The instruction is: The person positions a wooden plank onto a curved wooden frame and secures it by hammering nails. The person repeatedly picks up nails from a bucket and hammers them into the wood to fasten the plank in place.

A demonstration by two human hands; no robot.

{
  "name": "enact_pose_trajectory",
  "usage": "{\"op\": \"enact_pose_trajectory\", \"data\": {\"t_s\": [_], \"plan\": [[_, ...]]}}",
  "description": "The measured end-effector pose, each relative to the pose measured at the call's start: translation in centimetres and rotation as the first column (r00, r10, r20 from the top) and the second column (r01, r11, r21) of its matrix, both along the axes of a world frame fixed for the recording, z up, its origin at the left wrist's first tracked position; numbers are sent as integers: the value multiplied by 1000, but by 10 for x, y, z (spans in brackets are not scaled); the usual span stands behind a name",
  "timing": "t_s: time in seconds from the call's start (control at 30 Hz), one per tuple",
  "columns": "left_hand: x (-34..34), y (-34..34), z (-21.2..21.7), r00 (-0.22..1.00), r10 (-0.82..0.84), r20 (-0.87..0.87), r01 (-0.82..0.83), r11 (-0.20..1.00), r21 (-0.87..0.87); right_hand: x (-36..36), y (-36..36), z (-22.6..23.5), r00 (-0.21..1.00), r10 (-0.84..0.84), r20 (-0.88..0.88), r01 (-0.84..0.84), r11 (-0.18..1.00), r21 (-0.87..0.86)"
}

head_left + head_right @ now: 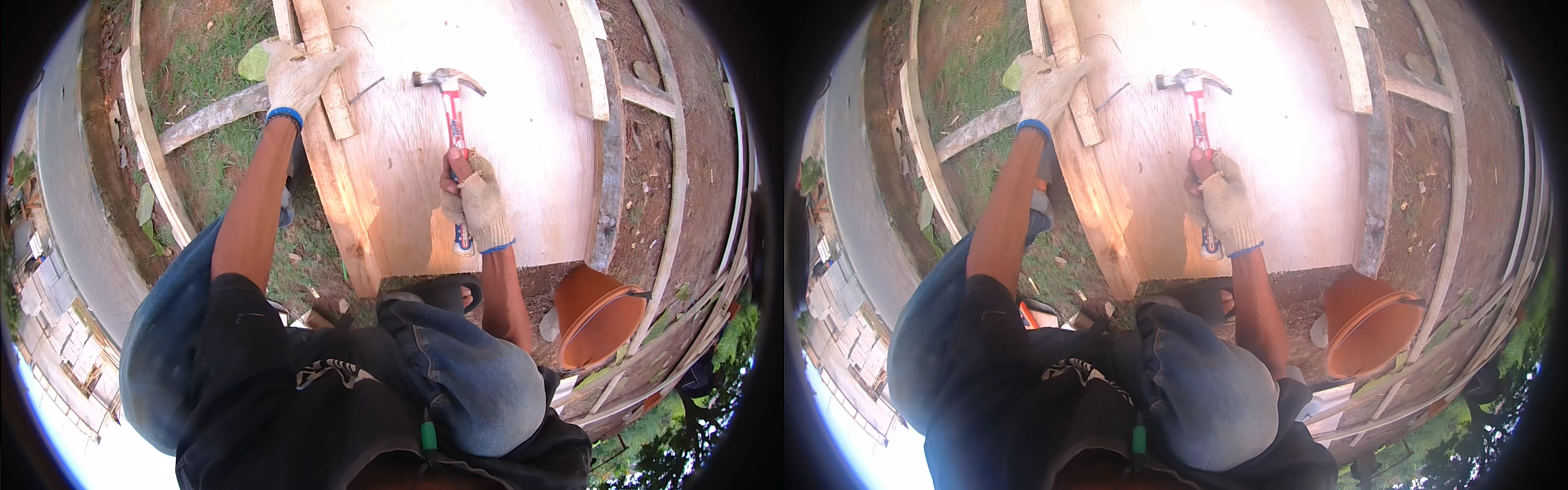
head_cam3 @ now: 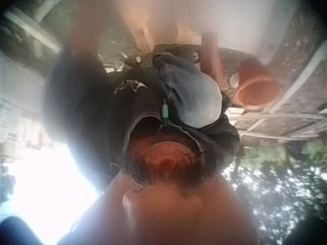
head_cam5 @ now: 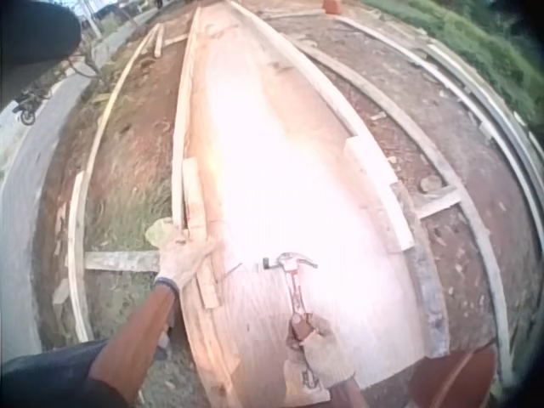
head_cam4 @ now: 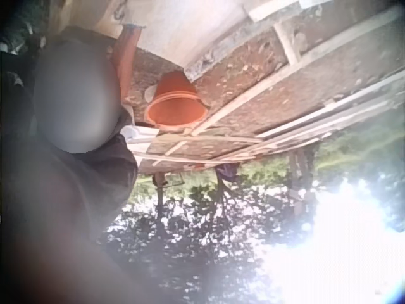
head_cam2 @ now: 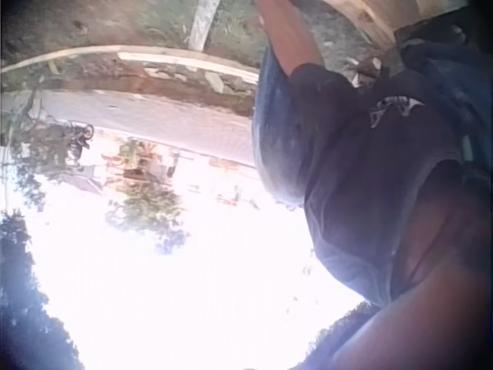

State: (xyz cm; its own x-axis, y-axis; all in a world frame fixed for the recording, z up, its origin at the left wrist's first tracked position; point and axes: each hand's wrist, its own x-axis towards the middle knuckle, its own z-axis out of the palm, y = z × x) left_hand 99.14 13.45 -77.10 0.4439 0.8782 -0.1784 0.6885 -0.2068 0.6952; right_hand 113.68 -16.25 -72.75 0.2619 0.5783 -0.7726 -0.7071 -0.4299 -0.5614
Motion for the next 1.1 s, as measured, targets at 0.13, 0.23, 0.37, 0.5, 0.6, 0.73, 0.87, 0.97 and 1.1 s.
{"op": "enact_pose_trajectory", "data": {"t_s": [0.13, 0.23, 0.37, 0.5, 0.6, 0.73, 0.87, 0.97, 1.1], "plan": [[-5, -3, 10, 998, -18, -62, 16, 1000, -27, 35, 2, -14, 920, -382, 86, 375, 923, 90], [-5, -1, 10, 998, 58, -39, -57, 998, 20, 42, 19, -28, 927, -366, 78, 357, 928, 108], [6, -19, 11, 1000, 10, 5, -11, 796, 605, 19, 19, -35, 963, -232, 137, 224, 972, 72], [13, -51, 3, 760, -481, -437, 649, 524, 552, 3, -16, -34, 954, -235, 185, 232, 972, 41], [13, -40, 29, 771, -386, -506, 623, 620, 476, -11, -26, -21, 969, -227, 103, 224, 974, 35], [52, -74, 25, 809, -344, -478, 467, 869, 166, -27, -88, -30, 958, -198, 208, 214, 975, -57], [24, -88, 9, 788, -380, -484, 598, 657, 459, -42, -110, -16, 949, -227, 219, 239, 971, -28], [15, -57, 16, 717, -555, -422, 681, 428, 594, -51, -105, -14, 940, -292, 178, 291, 956, 33], [63, -51, 52, 972, -106, -209, 156, 959, 237, -50, -102, -17, 930, -308, 202, 306, 951, 41]]}}
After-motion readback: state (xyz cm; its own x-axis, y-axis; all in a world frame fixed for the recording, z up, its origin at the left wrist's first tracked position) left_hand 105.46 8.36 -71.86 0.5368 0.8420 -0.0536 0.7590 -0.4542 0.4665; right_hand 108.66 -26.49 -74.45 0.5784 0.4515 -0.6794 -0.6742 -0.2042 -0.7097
